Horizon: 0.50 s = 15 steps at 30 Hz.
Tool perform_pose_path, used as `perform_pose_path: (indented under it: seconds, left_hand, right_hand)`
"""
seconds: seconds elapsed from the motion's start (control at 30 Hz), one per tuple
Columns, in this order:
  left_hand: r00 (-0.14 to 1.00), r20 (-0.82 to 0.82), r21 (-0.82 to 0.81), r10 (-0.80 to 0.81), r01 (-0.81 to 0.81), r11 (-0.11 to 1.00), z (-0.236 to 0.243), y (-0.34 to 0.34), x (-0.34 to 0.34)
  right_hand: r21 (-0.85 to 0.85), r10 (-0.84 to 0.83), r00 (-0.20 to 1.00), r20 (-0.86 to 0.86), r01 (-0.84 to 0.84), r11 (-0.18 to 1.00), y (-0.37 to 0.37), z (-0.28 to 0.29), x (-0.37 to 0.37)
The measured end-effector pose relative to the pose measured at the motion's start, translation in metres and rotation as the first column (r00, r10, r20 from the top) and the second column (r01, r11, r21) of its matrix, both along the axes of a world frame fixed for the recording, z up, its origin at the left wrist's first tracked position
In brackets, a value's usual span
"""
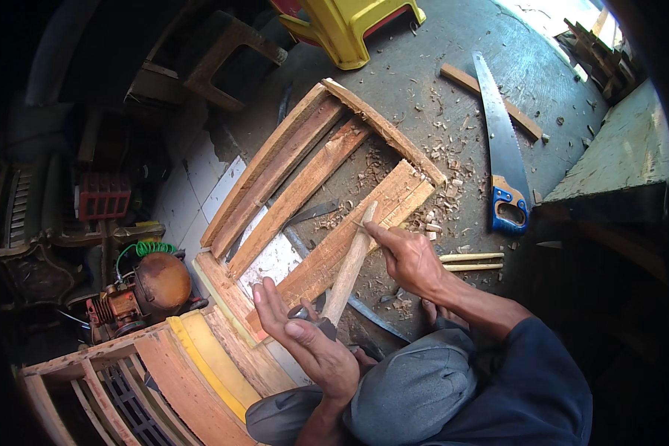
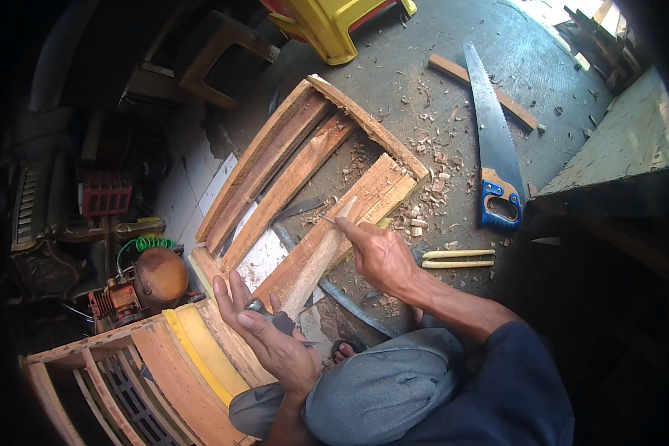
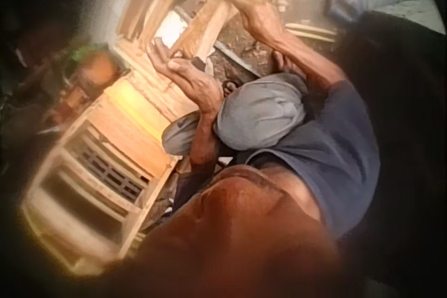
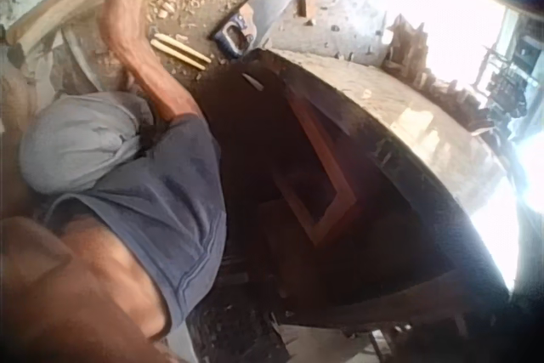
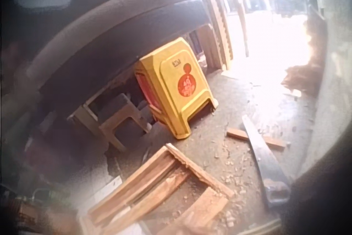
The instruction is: The person sits on the floor and uses a knife to shave and shape a small piece of wood held in the left hand. The person repeatedly shaves the wood, occasionally pauses to inspect it, and continues refining its shape.
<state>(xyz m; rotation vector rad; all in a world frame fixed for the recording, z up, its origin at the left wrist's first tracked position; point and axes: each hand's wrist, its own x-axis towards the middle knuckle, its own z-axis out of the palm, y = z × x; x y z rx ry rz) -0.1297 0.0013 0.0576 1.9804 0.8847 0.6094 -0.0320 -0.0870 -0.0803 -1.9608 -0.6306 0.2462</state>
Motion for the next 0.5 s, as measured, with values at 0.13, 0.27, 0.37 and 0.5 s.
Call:
perform_pose_path:
  seconds: [0.13, 0.27, 0.37, 0.5]
  left_hand:
    - [0.996, 0.073, -0.063, 0.058, -0.053, 0.997, 0.001, -0.002, 0.0]
    - [0.996, 0.083, -0.028, 0.01, -0.008, 1.0, -0.005, 0.002, -0.009]
    - [0.988, 0.15, 0.0, 0.03, -0.03, 1.0, -0.008, 0.001, 0.003]
    - [0.981, 0.138, -0.145, 0.138, -0.117, 0.982, -0.005, 0.024, 0.001]
  right_hand:
    - [0.169, 0.086, 0.995, 0.047, -0.093, 0.981, 0.007, 0.044, -0.037]
    - [-0.032, 0.134, 0.989, -0.055, -0.136, 0.99, -0.002, 0.024, -0.012]
    - [0.099, 0.138, 0.99, 0.013, -0.139, 0.985, 0.011, 0.026, -0.026]
    - [0.113, 0.213, 0.976, -0.041, -0.207, 0.972, 0.003, 0.04, -0.026]
